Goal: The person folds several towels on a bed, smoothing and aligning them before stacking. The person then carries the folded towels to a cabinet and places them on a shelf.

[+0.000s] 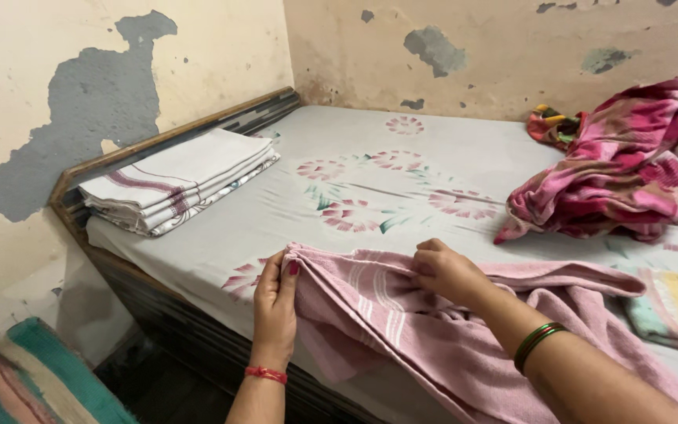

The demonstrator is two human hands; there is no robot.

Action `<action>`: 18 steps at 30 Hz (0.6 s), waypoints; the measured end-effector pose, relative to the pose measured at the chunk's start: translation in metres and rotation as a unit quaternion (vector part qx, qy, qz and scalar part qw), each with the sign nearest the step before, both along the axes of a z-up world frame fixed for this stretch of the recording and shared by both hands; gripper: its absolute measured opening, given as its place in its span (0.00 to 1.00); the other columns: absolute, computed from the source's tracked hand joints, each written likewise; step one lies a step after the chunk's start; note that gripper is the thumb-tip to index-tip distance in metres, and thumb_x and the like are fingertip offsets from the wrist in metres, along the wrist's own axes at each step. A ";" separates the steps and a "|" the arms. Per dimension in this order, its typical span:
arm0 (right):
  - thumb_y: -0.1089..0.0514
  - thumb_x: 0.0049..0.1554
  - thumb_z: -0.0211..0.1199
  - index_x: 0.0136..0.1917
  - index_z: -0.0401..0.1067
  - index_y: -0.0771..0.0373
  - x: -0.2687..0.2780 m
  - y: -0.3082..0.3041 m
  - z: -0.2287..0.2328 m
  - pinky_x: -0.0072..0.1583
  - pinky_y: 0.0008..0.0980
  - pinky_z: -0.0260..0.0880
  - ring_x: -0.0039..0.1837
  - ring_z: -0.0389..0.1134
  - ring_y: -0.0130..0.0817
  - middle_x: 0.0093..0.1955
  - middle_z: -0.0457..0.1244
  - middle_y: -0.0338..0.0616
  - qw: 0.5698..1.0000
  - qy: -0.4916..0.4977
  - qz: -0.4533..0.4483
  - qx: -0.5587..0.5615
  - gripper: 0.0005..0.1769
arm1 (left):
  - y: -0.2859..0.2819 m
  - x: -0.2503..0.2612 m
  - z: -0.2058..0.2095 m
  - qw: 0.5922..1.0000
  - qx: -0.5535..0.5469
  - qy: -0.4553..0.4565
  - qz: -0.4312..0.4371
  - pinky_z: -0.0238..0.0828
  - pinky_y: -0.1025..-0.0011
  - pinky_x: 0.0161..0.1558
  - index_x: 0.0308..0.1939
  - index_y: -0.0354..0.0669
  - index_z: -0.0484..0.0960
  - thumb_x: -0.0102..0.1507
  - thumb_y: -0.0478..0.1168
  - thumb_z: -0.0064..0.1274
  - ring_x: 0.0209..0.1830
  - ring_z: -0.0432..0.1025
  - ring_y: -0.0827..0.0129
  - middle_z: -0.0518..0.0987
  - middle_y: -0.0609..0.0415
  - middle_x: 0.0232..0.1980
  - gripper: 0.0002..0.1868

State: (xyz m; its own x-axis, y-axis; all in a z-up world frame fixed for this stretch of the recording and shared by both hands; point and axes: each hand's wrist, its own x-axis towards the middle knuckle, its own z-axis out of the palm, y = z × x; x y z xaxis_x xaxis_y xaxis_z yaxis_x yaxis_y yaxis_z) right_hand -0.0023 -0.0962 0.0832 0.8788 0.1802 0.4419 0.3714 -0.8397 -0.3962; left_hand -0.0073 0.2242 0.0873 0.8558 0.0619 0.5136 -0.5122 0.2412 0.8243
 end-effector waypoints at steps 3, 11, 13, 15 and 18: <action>0.58 0.46 0.72 0.45 0.78 0.60 0.011 -0.014 -0.003 0.54 0.39 0.72 0.52 0.71 0.45 0.58 0.63 0.46 0.999 0.024 0.040 0.019 0.12 | -0.002 0.001 0.004 0.999 -0.001 -0.047 -0.012 0.66 0.78 0.57 0.59 0.36 0.80 0.71 0.44 0.50 0.51 0.71 0.78 0.81 0.59 0.51 0.18; 0.58 0.52 0.66 0.47 0.76 0.60 0.011 -0.029 0.010 0.51 0.39 0.73 0.47 0.73 0.44 0.44 0.70 0.48 1.000 -0.010 -0.014 -0.003 0.09 | -0.002 -0.003 0.013 0.998 0.013 -0.055 0.011 0.66 0.78 0.57 0.58 0.37 0.79 0.71 0.43 0.47 0.52 0.70 0.79 0.81 0.60 0.51 0.16; 0.58 0.53 0.65 0.47 0.75 0.60 0.002 -0.034 0.026 0.50 0.41 0.72 0.47 0.72 0.45 0.44 0.70 0.49 0.996 -0.066 -0.048 -0.027 0.07 | -0.005 -0.002 0.017 0.997 0.030 -0.053 0.041 0.66 0.78 0.56 0.57 0.37 0.79 0.71 0.43 0.47 0.51 0.71 0.78 0.81 0.59 0.50 0.16; 0.57 0.58 0.64 0.47 0.73 0.60 -0.011 -0.039 0.044 0.50 0.42 0.72 0.47 0.71 0.47 0.44 0.69 0.51 0.983 -0.130 -0.114 -0.067 0.06 | -0.009 -0.001 0.022 0.992 0.065 -0.060 0.087 0.66 0.78 0.55 0.56 0.37 0.79 0.72 0.43 0.47 0.50 0.71 0.78 0.81 0.57 0.48 0.15; 0.57 0.57 0.64 0.48 0.70 0.62 -0.058 -0.050 0.062 0.50 0.45 0.71 0.49 0.71 0.49 0.45 0.69 0.52 0.972 -0.198 -0.112 -0.064 0.09 | -0.016 0.002 0.032 0.986 0.082 -0.081 0.122 0.67 0.78 0.52 0.54 0.37 0.78 0.72 0.43 0.46 0.47 0.71 0.77 0.81 0.56 0.46 0.14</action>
